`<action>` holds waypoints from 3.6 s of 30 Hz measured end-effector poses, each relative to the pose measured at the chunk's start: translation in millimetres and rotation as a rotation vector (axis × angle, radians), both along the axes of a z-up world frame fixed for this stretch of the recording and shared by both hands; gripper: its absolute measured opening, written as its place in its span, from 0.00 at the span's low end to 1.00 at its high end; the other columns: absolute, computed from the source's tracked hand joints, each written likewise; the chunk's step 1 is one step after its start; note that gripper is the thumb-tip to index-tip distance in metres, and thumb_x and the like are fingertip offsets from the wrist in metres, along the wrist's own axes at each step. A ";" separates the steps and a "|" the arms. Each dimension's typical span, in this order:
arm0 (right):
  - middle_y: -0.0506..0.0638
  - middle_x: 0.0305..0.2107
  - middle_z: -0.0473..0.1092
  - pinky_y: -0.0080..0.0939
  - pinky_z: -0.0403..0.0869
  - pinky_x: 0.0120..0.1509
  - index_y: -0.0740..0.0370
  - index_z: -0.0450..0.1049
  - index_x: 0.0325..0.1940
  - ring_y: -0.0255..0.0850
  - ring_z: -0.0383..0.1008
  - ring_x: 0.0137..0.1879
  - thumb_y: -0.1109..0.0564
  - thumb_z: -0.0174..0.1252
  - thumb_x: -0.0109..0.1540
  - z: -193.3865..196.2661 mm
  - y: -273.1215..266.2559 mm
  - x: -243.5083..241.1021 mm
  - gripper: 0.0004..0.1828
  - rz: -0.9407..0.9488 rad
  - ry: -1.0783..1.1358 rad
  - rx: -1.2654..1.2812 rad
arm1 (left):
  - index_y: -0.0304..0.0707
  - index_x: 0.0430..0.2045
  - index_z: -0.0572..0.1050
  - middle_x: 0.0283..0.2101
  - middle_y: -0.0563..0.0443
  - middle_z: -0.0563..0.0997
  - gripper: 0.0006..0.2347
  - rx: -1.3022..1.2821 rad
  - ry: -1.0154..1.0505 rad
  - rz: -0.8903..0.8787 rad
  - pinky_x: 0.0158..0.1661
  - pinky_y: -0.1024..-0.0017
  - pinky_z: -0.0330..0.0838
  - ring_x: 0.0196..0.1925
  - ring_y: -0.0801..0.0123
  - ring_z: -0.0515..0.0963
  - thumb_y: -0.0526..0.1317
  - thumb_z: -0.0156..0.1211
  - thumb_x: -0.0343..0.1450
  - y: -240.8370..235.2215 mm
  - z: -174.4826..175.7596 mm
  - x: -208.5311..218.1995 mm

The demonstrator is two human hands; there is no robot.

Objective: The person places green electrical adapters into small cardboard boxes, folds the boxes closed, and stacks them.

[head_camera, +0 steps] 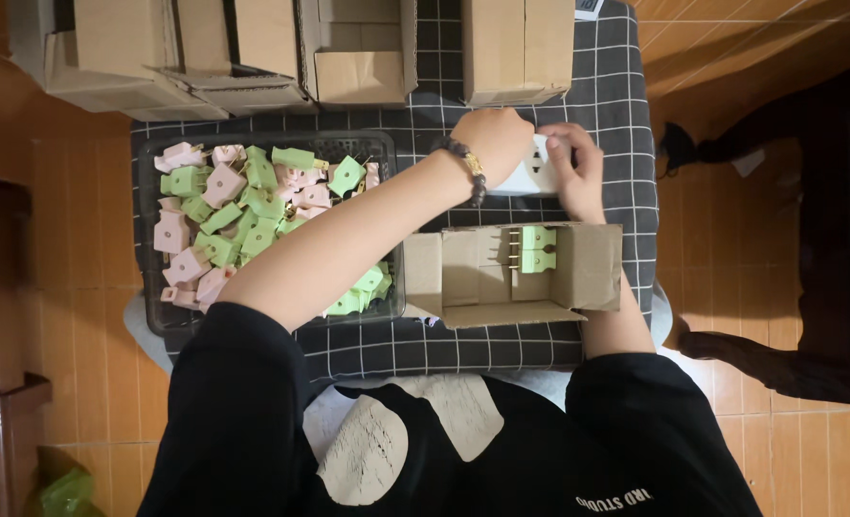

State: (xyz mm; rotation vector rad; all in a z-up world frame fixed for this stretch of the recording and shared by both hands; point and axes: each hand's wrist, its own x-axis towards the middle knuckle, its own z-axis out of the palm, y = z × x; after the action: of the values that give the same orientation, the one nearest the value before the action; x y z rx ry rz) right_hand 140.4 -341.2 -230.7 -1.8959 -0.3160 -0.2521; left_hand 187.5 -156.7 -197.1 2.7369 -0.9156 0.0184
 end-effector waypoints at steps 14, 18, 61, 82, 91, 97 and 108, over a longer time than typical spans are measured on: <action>0.63 0.48 0.75 0.55 0.68 0.62 0.69 0.78 0.53 0.58 0.75 0.55 0.60 0.45 0.77 1.6 11.5 1.1 0.16 0.050 0.005 -0.041 | 0.41 0.17 0.79 0.20 0.44 0.81 0.07 -0.074 0.014 0.064 0.28 0.55 0.80 0.28 0.46 0.85 0.32 0.57 0.66 -12.7 -16.2 -2.7; 0.64 0.50 0.75 0.57 0.67 0.63 0.70 0.77 0.53 0.58 0.75 0.56 0.60 0.47 0.76 -1.6 8.2 2.2 0.14 0.058 0.027 -0.039 | 0.43 0.19 0.82 0.24 0.45 0.84 0.10 -0.049 0.058 0.085 0.31 0.60 0.81 0.32 0.50 0.87 0.31 0.54 0.69 -9.0 2.2 -9.6; 0.54 0.41 0.74 0.45 0.73 0.47 0.66 0.72 0.51 0.44 0.73 0.47 0.53 0.45 0.69 -26.4 3.3 4.2 0.16 0.037 0.016 0.079 | 0.39 0.36 0.77 0.33 0.54 0.81 0.11 0.118 0.466 -0.007 0.36 0.69 0.81 0.34 0.69 0.82 0.37 0.42 0.75 -33.8 61.6 -18.4; 0.51 0.45 0.75 0.40 0.67 0.54 0.63 0.77 0.53 0.42 0.72 0.49 0.60 0.45 0.70 -16.3 3.9 8.2 0.15 0.047 -0.038 -0.021 | 0.58 0.37 0.83 0.39 0.61 0.85 0.10 -0.349 0.527 -0.046 0.29 0.78 0.75 0.29 0.80 0.81 0.34 0.59 0.72 49.3 104.3 -4.7; 0.51 0.49 0.74 0.39 0.68 0.53 0.61 0.78 0.55 0.41 0.72 0.50 0.58 0.45 0.72 -10.4 6.3 5.3 0.17 0.038 0.022 -0.017 | 0.46 0.53 0.78 0.54 0.40 0.75 0.14 0.081 0.471 -0.038 0.36 0.72 0.79 0.36 0.64 0.81 0.34 0.60 0.73 38.1 91.6 -13.3; 0.51 0.47 0.74 0.40 0.67 0.57 0.63 0.78 0.56 0.41 0.71 0.51 0.59 0.45 0.72 -13.6 4.1 7.1 0.16 0.045 -0.004 -0.029 | 0.39 0.46 0.78 0.27 0.49 0.75 0.11 0.225 0.291 -0.080 0.21 0.72 0.73 0.21 0.71 0.73 0.39 0.45 0.81 -2.3 30.2 -1.3; 0.61 0.45 0.75 0.49 0.68 0.56 0.65 0.80 0.55 0.52 0.74 0.49 0.66 0.46 0.72 -6.5 6.4 2.7 0.16 0.028 0.007 -0.054 | 0.35 0.40 0.76 0.37 0.36 0.83 0.14 -0.157 0.133 -0.065 0.43 0.52 0.81 0.44 0.43 0.84 0.36 0.71 0.63 37.8 9.4 -18.2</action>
State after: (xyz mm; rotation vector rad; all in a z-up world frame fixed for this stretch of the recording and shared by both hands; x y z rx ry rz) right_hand 143.1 -334.7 -237.3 -1.9438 -0.3472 -0.2206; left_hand 169.3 -118.9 -187.6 2.5299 -0.9244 -0.0982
